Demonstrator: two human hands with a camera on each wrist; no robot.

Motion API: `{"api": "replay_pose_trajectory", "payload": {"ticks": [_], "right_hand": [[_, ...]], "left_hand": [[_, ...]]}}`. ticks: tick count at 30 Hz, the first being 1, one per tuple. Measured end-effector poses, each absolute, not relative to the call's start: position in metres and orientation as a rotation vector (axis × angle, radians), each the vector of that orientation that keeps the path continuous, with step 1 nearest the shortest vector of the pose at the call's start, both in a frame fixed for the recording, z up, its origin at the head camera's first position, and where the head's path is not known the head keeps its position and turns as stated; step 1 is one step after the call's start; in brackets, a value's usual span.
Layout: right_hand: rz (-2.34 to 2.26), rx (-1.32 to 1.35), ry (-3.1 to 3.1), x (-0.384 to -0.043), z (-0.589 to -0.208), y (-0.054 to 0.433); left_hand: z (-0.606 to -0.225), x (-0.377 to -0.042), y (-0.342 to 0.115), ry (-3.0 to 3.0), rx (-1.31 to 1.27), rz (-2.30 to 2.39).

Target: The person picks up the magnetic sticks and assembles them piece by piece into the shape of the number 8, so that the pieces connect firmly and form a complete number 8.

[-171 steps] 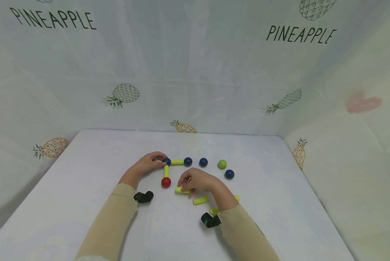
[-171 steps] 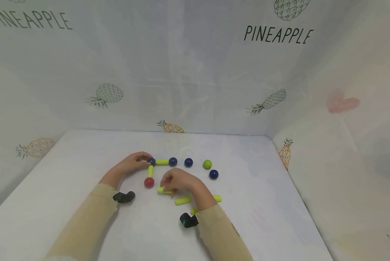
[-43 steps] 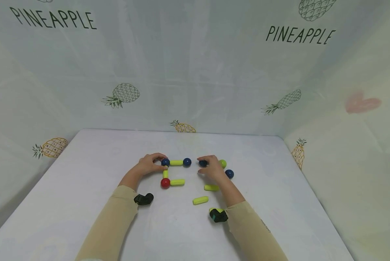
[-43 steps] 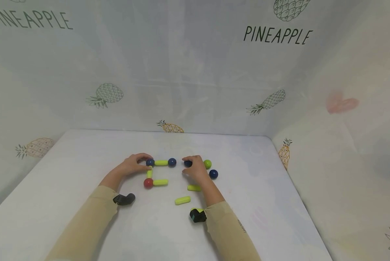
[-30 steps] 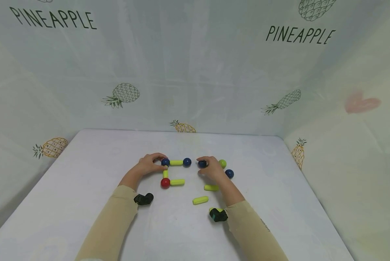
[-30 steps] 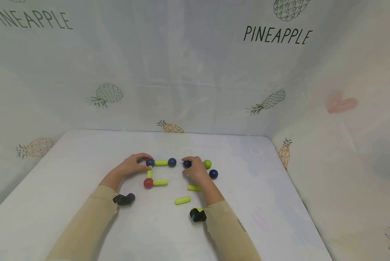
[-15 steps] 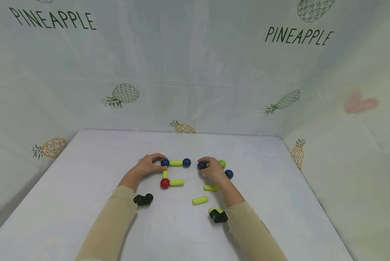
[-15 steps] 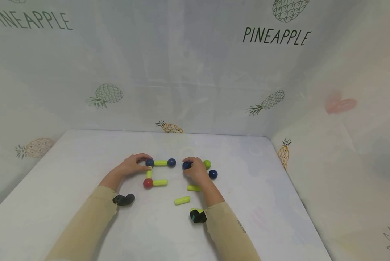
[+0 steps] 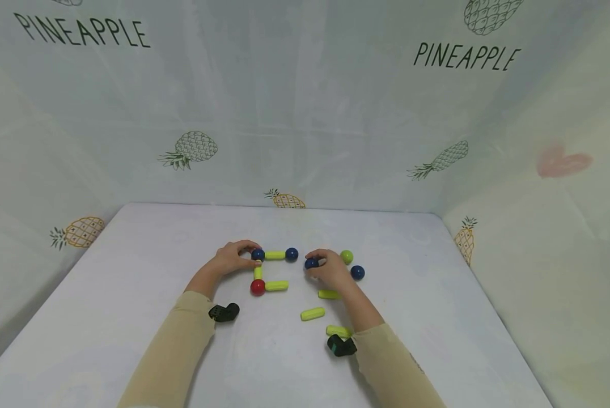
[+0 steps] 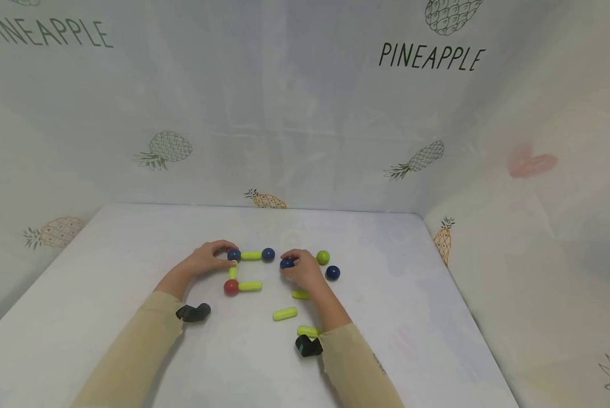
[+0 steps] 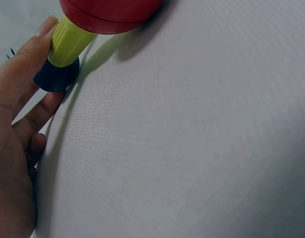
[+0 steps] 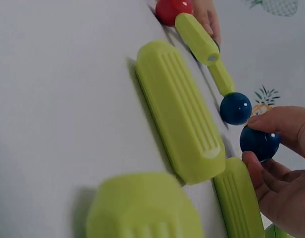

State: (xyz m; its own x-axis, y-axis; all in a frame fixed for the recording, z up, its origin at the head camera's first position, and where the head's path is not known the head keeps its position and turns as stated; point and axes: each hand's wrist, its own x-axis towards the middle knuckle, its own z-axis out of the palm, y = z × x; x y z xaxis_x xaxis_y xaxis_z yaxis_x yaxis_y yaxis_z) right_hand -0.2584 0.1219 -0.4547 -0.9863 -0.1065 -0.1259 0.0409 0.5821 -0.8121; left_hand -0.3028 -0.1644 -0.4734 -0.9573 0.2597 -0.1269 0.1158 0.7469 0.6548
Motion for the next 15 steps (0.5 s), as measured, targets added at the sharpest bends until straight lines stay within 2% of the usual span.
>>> {"api": "replay_pose_trajectory", "payload": {"ticks": [15], "right_hand": [[-1.336,-0.214,2.597,-0.243,-0.442,0.116]], "left_hand": [[-0.474,-0.304,-0.165,2.733,0.28,1.0]]}}
